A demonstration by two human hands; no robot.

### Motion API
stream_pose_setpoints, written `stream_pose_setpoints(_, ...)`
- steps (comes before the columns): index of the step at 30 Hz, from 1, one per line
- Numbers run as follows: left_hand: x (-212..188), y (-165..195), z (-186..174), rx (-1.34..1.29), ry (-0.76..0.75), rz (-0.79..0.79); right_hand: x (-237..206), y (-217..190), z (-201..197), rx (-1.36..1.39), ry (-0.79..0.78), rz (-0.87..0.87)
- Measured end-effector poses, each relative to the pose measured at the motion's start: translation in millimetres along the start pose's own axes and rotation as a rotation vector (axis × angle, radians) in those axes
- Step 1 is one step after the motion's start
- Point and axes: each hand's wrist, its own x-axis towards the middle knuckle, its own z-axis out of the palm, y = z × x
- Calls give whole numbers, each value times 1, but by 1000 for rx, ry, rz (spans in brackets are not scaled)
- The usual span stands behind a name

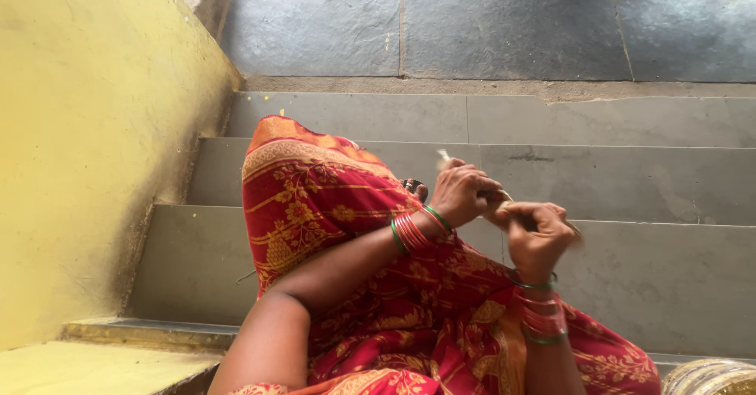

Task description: The person sits on stone steps and shapes disposable plates by hand, pressing and folding the rims of each plate and turning it while working. Finished plates are set onto a growing stack beside them, and they continue with the next plate.

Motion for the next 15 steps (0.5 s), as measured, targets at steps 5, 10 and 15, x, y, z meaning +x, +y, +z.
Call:
stream_pose_setpoints(5, -2, 0, 2, -170, -56, 31, 18, 0, -10, -70, 6, 154)
stream_pose_setpoints(10, -1, -1, 1, -35, -92, -82, 3, -7, -8, -152, 23, 15)
stream_pose_setpoints(15, -3, 0, 7, -39, -95, 73, 15, -1, -8, -223, 61, 51)
